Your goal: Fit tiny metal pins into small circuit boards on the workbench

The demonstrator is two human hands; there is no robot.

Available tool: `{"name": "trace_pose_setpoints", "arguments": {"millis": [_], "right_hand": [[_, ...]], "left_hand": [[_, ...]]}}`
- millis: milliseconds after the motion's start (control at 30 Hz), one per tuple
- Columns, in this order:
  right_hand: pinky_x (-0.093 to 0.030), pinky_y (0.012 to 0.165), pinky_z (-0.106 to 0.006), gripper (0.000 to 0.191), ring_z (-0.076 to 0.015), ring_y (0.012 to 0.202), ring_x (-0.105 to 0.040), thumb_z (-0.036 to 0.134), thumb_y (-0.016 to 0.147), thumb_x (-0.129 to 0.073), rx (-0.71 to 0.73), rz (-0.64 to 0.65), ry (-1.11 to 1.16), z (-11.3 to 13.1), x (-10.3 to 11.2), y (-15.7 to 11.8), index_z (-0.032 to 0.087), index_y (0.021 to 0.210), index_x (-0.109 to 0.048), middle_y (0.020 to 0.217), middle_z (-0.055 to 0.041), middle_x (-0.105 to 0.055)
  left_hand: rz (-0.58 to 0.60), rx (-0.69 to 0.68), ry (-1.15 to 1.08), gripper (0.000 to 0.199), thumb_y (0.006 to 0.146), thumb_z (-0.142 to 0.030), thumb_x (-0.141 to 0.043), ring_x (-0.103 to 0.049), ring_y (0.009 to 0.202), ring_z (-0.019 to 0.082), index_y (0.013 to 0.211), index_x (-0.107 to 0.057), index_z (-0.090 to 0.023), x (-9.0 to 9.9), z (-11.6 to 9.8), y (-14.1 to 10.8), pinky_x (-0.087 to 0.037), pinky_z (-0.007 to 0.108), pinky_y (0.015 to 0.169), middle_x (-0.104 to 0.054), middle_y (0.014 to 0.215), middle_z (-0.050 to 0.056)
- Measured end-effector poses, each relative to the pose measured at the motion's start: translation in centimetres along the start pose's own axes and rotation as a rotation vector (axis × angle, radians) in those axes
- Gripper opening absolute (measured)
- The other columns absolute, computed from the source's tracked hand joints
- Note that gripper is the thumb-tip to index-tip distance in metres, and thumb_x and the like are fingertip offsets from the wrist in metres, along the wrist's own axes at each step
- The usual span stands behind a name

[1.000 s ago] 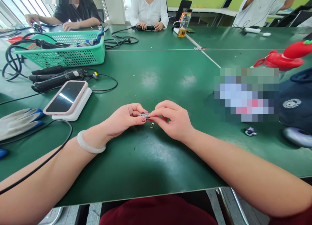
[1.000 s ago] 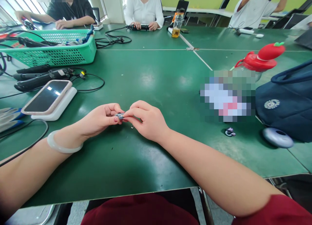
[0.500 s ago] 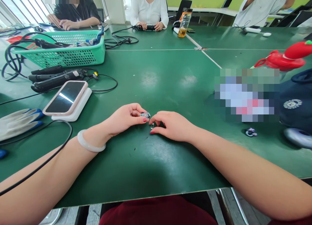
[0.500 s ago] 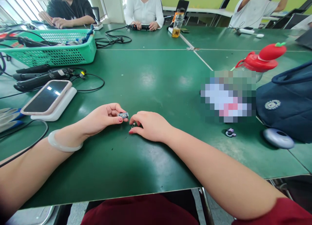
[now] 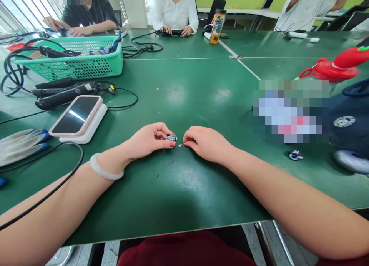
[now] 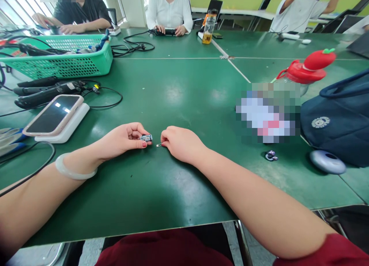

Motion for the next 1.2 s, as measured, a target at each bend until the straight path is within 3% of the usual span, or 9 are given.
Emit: {"name": "trace_pose_setpoints", "arguments": {"millis": [167,333,433,600,833,1200], "right_hand": [[-0.033,0.059,-0.025,0.015,-0.0112,0.067,-0.052,0.022,0.088,-0.052,0.016,-0.049,-0.061,-0.2,-0.1,0.0,0.02,0.078,-0.062,0.083,-0.0002,-0.061],[-0.036,0.063,-0.025,0.014,-0.0127,0.074,-0.054,0.018,0.088,-0.051,-0.069,-0.257,0.01,-0.3,1.4,-0.3,0.019,0.078,-0.062,0.084,-0.0015,-0.061],[-0.038,0.066,-0.025,0.012,-0.0124,0.075,-0.055,0.017,0.088,-0.053,-0.014,-0.334,0.097,0.9,1.9,-0.5,0.019,0.079,-0.061,0.085,-0.0011,-0.063],[-0.038,0.064,-0.024,0.013,-0.0119,0.076,-0.055,0.018,0.089,-0.051,0.075,-0.313,0.09,2.4,0.9,-0.6,0.019,0.083,-0.062,0.087,-0.001,-0.063],[-0.037,0.063,-0.024,0.014,-0.0117,0.075,-0.056,0.02,0.09,-0.05,0.078,-0.309,0.03,2.4,0.3,-0.2,0.019,0.085,-0.063,0.088,-0.0012,-0.063],[-0.04,0.065,-0.025,0.016,-0.0115,0.072,-0.056,0.027,0.089,-0.054,0.031,-0.334,0.11,1.6,0.7,-0.5,0.021,0.1,-0.064,0.091,-0.0019,-0.064]], "left_hand": [[0.001,-0.003,0.032,0.029,0.069,-0.03,-0.074,-0.062,0.072,0.012,0.087,-0.058,-0.015,-0.1,0.0,0.1,-0.048,0.028,0.07,-0.069,0.079,0.003],[0.002,-0.012,0.043,0.03,0.068,-0.031,-0.074,-0.062,0.071,0.012,0.089,-0.058,-0.016,-0.3,0.2,0.2,-0.047,0.027,0.069,-0.068,0.076,0.002],[-0.004,-0.022,0.065,0.03,0.067,-0.03,-0.074,-0.06,0.067,0.011,0.088,-0.058,-0.016,-0.4,0.2,0.3,-0.046,0.026,0.066,-0.066,0.072,0.0],[0.001,-0.053,0.095,0.028,0.066,-0.029,-0.074,-0.058,0.062,0.011,0.084,-0.056,-0.017,-0.6,-0.1,0.2,-0.043,0.024,0.06,-0.063,0.066,-0.002],[-0.01,-0.05,0.115,0.028,0.065,-0.029,-0.074,-0.054,0.059,0.009,0.084,-0.057,-0.016,-0.5,-0.1,0.1,-0.04,0.022,0.056,-0.06,0.064,-0.003],[-0.041,-0.052,-0.037,0.026,0.068,-0.025,-0.073,-0.06,0.065,0.01,0.083,-0.056,-0.015,-0.3,-0.1,0.0,-0.046,0.025,0.065,-0.066,0.07,-0.001]]}}
Point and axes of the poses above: each hand's wrist, its own y-axis towards the middle knuckle, its own x-axis out of the back of the hand, z = x × y, the point moved 5 cm from there along y, towards the middle knuckle
